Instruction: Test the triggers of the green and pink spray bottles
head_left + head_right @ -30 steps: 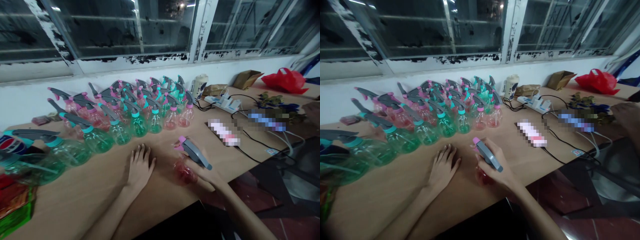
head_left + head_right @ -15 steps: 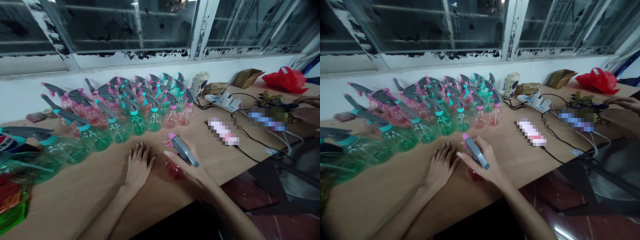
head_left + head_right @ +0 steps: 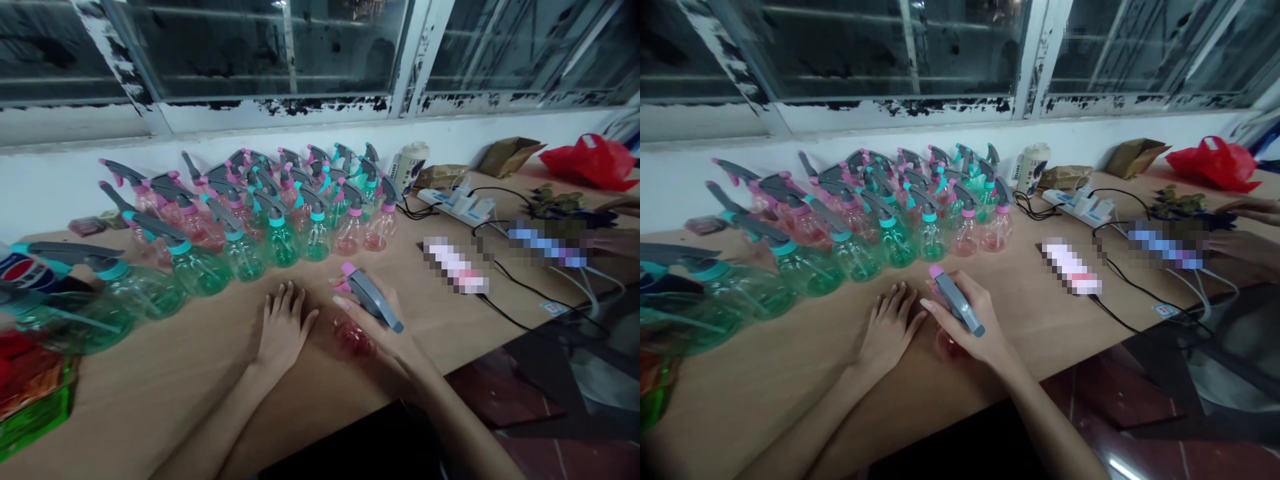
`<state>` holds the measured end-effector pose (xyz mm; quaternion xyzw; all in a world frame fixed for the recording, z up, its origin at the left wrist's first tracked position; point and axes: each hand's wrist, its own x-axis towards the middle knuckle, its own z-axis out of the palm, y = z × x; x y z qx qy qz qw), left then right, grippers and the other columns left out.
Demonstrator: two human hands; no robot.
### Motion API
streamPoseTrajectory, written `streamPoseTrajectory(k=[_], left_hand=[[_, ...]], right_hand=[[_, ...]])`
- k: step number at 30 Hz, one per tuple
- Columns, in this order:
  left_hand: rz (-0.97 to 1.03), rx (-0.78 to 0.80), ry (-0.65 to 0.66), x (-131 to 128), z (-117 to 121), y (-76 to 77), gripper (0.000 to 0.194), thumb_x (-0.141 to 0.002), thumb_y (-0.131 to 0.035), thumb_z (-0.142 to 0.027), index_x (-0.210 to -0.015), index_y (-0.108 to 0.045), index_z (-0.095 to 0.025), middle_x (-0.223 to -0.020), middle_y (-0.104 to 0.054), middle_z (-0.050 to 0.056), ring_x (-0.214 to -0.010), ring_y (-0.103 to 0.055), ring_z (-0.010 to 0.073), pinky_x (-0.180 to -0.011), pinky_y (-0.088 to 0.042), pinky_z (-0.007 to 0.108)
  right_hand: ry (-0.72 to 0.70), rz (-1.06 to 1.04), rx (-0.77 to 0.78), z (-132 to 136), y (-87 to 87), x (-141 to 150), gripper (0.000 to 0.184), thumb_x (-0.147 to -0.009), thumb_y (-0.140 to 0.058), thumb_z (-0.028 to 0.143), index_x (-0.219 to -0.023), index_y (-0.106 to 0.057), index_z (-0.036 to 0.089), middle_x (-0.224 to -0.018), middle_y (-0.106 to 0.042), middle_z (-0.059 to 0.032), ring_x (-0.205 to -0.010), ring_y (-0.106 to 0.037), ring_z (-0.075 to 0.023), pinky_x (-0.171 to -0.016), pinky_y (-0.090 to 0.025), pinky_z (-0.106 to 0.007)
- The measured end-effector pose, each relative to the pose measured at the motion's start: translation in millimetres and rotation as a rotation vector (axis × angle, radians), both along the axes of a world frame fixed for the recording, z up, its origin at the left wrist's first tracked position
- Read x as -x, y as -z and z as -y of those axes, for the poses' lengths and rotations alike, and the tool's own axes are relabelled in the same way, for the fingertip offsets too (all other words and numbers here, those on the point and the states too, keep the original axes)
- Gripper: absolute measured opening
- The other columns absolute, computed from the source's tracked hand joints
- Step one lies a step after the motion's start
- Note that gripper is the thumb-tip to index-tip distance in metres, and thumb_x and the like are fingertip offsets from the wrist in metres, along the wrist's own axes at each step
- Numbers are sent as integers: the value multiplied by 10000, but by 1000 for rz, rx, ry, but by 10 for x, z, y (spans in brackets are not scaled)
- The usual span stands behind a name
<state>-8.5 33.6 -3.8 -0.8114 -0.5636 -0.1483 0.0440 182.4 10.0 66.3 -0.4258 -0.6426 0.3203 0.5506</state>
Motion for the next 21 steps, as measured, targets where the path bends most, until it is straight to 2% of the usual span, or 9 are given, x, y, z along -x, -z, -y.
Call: streamPoseTrajectory(k=[5,12,14,16,19,21], left_hand=[[-28,8,-5,-12,6,-18,483,-957,-391,-426,-1286,-547,-109,-1410,-474,188,-1340,-378,348,-1079,-283,558],[-9,13,-6,-14,11,-14,488,-957,-396,-424,-1285,-549,-97,-1410,-469,199,-1342,-372,357,-1081,-275,563],[-18,12,-7,-13,10,-11,488,-960,-386,-425,-1288,-545,-100,-1413,-467,195,-1342,-371,355,-1079,-277,564],[-25,15,-6,-12,7,-9,487,-959,-392,-424,-1282,-550,-96,-1412,-467,198,-1343,-369,354,-1081,-274,563],[-34,9,-2,-12,7,-14,487,-960,-390,-427,-1270,-560,-91,-1410,-467,206,-1339,-375,356,-1080,-274,568],[-53,1,-2,-12,11,-26,493,-966,-370,-434,-1278,-552,-98,-1411,-467,199,-1336,-381,352,-1074,-285,570]], right_hand=[[10,-18,3,5,2,-14,372,-779,-698,346,-1127,-583,279,-1083,-660,-63,-949,-660,-234,-814,-532,-401],[-19,-21,41,32,44,-10,183,-813,-661,315,-986,-627,267,-1057,-673,-52,-965,-666,-227,-846,-527,-390],[-2,-12,36,29,23,-10,177,-807,-664,306,-971,-618,257,-1023,-676,-47,-932,-669,-220,-833,-525,-379],[8,18,21,13,-17,-12,135,-799,-668,310,-895,-605,240,-902,-672,-24,-817,-668,-196,-750,-529,-343],[-47,106,-3,-17,-72,-17,166,-811,-651,327,-722,-548,232,-661,-585,32,-598,-605,-145,-578,-491,-284],[-75,160,-21,-31,-82,-22,185,-833,-626,336,-701,-542,237,-630,-568,39,-564,-594,-137,-553,-486,-278]])
